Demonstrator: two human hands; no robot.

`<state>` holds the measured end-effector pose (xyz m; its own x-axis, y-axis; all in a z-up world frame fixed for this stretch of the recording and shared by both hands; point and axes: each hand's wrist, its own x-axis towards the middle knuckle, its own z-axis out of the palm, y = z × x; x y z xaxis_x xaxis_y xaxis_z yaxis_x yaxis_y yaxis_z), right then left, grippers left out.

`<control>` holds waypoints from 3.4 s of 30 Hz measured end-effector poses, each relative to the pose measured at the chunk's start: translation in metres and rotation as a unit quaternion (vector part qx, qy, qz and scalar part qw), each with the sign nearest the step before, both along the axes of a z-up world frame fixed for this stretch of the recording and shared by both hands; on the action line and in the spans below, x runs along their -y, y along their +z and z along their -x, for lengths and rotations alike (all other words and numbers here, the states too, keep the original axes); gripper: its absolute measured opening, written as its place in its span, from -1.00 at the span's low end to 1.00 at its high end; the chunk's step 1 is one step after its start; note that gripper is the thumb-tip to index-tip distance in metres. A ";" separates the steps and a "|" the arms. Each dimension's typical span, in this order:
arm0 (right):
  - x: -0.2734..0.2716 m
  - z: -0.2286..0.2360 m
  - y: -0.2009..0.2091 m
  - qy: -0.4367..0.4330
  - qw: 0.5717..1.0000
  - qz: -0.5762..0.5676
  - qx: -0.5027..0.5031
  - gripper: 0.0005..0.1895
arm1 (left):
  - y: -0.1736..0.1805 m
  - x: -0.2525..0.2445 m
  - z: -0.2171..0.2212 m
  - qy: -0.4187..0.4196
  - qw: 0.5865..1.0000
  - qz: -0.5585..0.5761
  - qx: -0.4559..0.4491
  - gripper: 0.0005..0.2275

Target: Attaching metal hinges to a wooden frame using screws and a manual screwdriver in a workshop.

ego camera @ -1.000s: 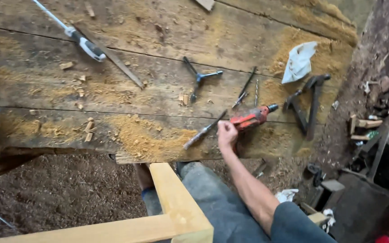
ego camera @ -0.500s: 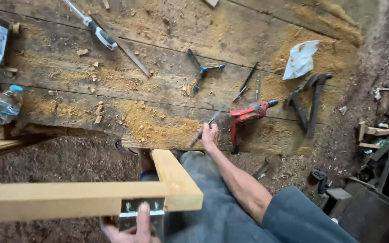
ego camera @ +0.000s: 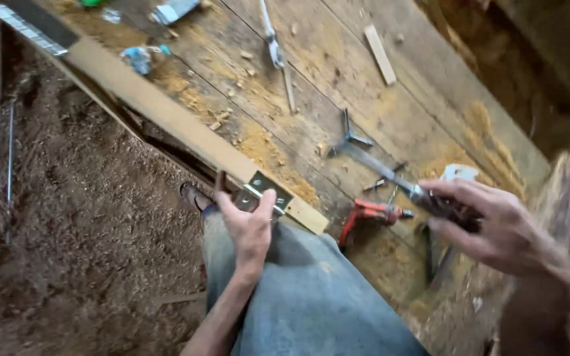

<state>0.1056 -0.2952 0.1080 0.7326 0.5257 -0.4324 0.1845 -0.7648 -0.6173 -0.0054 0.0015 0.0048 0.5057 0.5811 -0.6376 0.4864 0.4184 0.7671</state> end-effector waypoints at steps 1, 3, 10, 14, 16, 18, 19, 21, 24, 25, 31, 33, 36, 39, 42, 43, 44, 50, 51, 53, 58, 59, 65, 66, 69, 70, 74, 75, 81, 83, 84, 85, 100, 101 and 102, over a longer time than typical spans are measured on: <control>-0.001 -0.009 0.015 0.144 0.987 0.046 0.058 -0.37 | 0.003 0.000 -0.002 -0.017 1.000 0.005 0.010 -0.15; -0.028 -0.011 0.036 0.180 0.977 0.096 0.059 -0.43 | -0.001 0.004 0.002 0.013 0.999 0.017 0.029 -0.21; -0.067 -0.028 0.032 0.298 0.932 0.155 0.132 -0.49 | -0.002 0.003 0.004 0.003 0.999 0.000 0.043 -0.19; -0.053 -0.049 -0.014 0.268 0.953 0.092 0.102 -0.73 | -0.011 0.007 0.009 -0.025 0.998 -0.018 0.058 -0.20; -0.054 -0.070 -0.064 0.042 0.980 0.189 -0.049 -0.60 | -0.027 0.010 0.004 0.070 0.994 -0.014 0.082 -0.26; -0.028 -0.076 -0.211 -0.042 0.990 0.102 -0.085 -0.60 | -0.013 0.002 0.001 0.032 0.998 -0.016 0.056 -0.22; -0.015 -0.062 -0.286 -0.119 0.983 0.026 -0.135 -0.58 | -0.008 0.001 0.001 -0.002 1.000 -0.005 0.014 -0.17; -0.024 -0.019 -0.376 -0.133 0.983 0.042 -0.116 -0.67 | -0.006 0.001 0.000 0.001 1.000 -0.008 0.006 -0.18; -0.034 0.032 -0.460 -0.192 0.975 0.045 -0.102 -0.58 | 0.008 0.000 -0.013 0.017 0.999 0.034 -0.016 -0.18; -0.037 0.049 -0.480 -0.231 0.967 0.025 -0.106 -0.42 | 0.012 0.000 -0.018 0.038 0.996 0.069 -0.031 -0.16; -0.046 0.068 -0.538 -0.320 0.941 0.009 0.108 -0.52 | -0.021 0.004 -0.002 0.047 0.994 -0.017 -0.096 -0.19; -0.059 0.052 -0.516 -0.358 0.931 -0.002 0.079 -0.60 | -0.036 0.006 0.012 0.028 0.991 -0.068 -0.108 -0.16; -0.098 -0.011 -0.488 -0.359 0.932 -0.041 0.026 -0.77 | -0.054 0.002 0.024 0.009 0.977 -0.129 -0.172 -0.09; -0.147 -0.084 -0.517 -0.295 0.942 -0.111 0.116 -0.86 | -0.060 0.013 0.025 0.046 0.967 -0.143 -0.208 -0.03; -0.190 -0.159 -0.572 -0.212 0.919 -0.143 0.302 -0.78 | -0.078 0.027 0.028 0.178 0.967 -0.078 -0.165 0.00; -0.208 -0.183 -0.590 -0.178 0.901 -0.126 0.375 -0.55 | -0.084 0.030 0.031 0.252 0.958 -0.008 -0.138 0.04; -0.219 -0.193 -0.587 -0.160 0.906 -0.145 0.363 -0.55 | -0.085 0.030 0.036 0.278 0.950 -0.018 -0.141 0.04; -0.256 -0.228 -0.562 -0.113 0.956 -0.071 0.260 -0.56 | -0.071 0.036 0.019 0.190 0.980 -0.033 -0.057 -0.03; -0.259 -0.224 -0.534 -0.244 0.957 -0.128 0.091 -0.60 | -0.078 0.038 0.022 0.195 0.980 -0.044 -0.008 -0.06; -0.247 -0.220 -0.501 -0.345 0.920 -0.170 -0.076 -0.59 | -0.083 0.041 0.023 0.215 0.974 -0.047 0.047 -0.09; -0.158 -0.192 -0.319 -0.377 0.884 -0.209 -0.183 -0.76 | -0.051 0.027 0.003 0.195 0.977 0.076 -0.045 -0.44; -0.146 -0.195 -0.253 -0.373 0.888 -0.207 -0.173 -0.76 | -0.052 0.026 0.001 0.197 0.976 0.083 -0.036 -0.44; -0.060 -0.111 -0.020 0.057 0.995 -0.022 0.077 -0.57 | -0.077 0.015 -0.004 0.098 0.991 0.060 -0.068 -0.60; -0.066 -0.091 0.013 0.112 0.986 -0.025 0.123 -0.60 | -0.071 0.015 0.001 0.080 0.996 -0.006 -0.034 -0.57; -0.074 -0.064 0.049 0.240 0.951 -0.022 0.192 -0.58 | -0.043 0.014 0.007 0.068 0.997 -0.014 0.021 -0.63; -0.078 -0.061 0.049 0.310 0.928 -0.025 0.207 -0.53 | -0.031 0.009 0.008 0.073 0.996 0.035 0.029 -0.70; -0.116 -0.052 0.049 0.332 0.915 -0.024 0.225 -0.66 | -0.035 0.010 0.006 0.064 0.994 0.048 0.073 -0.73; -0.121 -0.053 0.044 0.345 0.907 -0.023 0.240 -0.67 | -0.044 0.013 0.005 0.088 0.992 0.055 0.074 -0.71; -0.140 -0.053 0.035 0.390 0.888 0.012 0.243 -0.63 | -0.031 0.010 0.006 0.081 0.989 0.104 0.070 -0.71; -0.145 -0.051 0.036 0.399 0.884 0.020 0.243 -0.65 | -0.030 0.011 0.007 0.086 0.987 0.113 0.077 -0.71; -0.149 -0.051 0.038 0.404 0.882 0.020 0.244 -0.64 | -0.029 0.010 0.006 0.085 0.986 0.118 0.078 -0.71; -0.152 -0.051 0.039 0.408 0.879 0.020 0.244 -0.62 | -0.027 0.010 0.006 0.084 0.986 0.124 0.079 -0.71; -0.172 -0.038 0.050 0.437 0.852 0.119 0.263 -0.59 | -0.023 0.008 0.002 0.097 0.984 0.135 0.062 -0.73; -0.174 -0.037 0.050 0.436 0.851 0.121 0.265 -0.59 | -0.024 0.009 0.003 0.096 0.984 0.136 0.064 -0.73; -0.177 -0.038 0.051 0.455 0.836 0.120 0.282 -0.59 | -0.024 0.009 0.003 0.093 0.984 0.134 0.068 -0.73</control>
<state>0.1439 -0.1186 0.1591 0.2000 0.9237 -0.3268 0.9672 -0.2394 -0.0849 -0.0087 -0.0074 -0.0195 0.4979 0.4913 -0.7147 0.2825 0.6872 0.6692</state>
